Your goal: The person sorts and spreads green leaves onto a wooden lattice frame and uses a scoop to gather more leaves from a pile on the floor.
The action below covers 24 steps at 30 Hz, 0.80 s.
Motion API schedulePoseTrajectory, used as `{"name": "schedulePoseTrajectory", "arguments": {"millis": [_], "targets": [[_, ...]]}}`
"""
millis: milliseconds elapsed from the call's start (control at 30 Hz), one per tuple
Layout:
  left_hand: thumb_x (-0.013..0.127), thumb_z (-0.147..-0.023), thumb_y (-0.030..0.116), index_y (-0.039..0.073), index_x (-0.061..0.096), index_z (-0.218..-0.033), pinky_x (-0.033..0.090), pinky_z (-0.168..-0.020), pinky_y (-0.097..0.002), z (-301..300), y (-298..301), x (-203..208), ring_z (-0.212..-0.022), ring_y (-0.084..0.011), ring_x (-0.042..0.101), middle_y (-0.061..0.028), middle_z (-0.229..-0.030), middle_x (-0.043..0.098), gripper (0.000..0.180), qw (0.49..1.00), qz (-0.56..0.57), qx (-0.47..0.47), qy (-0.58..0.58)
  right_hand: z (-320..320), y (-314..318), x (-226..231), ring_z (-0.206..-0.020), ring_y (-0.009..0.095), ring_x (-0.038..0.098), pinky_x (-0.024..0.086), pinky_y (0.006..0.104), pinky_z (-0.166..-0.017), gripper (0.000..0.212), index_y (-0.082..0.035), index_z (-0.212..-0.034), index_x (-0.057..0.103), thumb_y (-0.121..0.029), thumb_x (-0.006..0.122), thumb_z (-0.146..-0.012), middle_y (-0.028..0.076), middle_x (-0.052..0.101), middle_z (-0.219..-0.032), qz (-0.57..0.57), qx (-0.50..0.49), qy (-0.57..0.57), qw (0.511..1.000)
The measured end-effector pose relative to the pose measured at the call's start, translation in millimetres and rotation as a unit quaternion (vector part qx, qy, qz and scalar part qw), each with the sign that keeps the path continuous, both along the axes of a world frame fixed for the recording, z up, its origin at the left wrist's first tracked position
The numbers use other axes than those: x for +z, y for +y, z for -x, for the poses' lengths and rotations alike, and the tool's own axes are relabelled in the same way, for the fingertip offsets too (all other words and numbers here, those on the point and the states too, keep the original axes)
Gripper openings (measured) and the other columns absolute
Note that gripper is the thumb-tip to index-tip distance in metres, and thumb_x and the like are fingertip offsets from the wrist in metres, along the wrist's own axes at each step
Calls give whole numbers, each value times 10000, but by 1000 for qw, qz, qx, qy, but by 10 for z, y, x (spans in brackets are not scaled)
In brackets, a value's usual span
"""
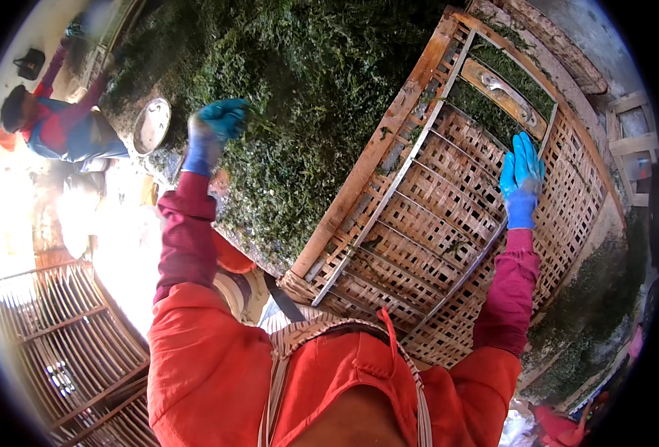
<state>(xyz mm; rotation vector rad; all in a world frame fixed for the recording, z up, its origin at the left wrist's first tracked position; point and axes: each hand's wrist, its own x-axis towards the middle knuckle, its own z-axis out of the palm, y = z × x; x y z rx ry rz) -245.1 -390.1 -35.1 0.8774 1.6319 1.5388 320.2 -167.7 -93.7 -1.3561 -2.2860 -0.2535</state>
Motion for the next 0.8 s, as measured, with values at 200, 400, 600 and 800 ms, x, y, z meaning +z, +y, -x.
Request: {"name": "schedulePoseTrajectory", "arguments": {"millis": [200, 400, 600, 800], "targets": [[602, -866, -110, -62, 712, -1088, 592, -605, -297, -234, 521, 1285, -713, -195, 704, -173, -1088, 737, 253, 985, -126, -30, 118, -19, -25, 10, -1269, 286, 598, 387, 519, -1126, 369, -144, -1337, 654, -280, 563, -1006, 41, 596, -1438, -35, -18, 9, 999], [631, -926, 39, -61, 701, -1099, 613, -679, -346, -1569, 1452, 1865, -761, -252, 727, -200, -1133, 724, 212, 932, -306, -181, 76, 24, -1, 45, -1365, 406, 460, 382, 506, -1129, 736, -65, -1509, 432, -272, 727, -867, 195, 425, -1545, -86, 1, 106, 991], [629, -965, 49, 24, 729, -1119, 609, -747, -340, -3139, 2262, 1247, -802, -229, 724, -142, -1151, 727, 184, 886, -281, -366, -46, -4, -77, 84, -1469, 392, 323, 329, 485, -1190, 991, -65, -1595, 238, -349, 807, -836, 198, 254, -1630, -19, -94, 153, 984], [731, -899, 7, 43, 655, -1310, 570, -842, -302, -2823, 2273, 126, -974, -153, 688, -91, -1149, 728, 419, 891, -113, -161, 410, -240, -167, 211, -1436, 377, 385, 366, 483, -1175, 842, -95, -1579, 313, -260, 748, -878, 171, 322, -1605, -56, -59, 126, 989]]}}
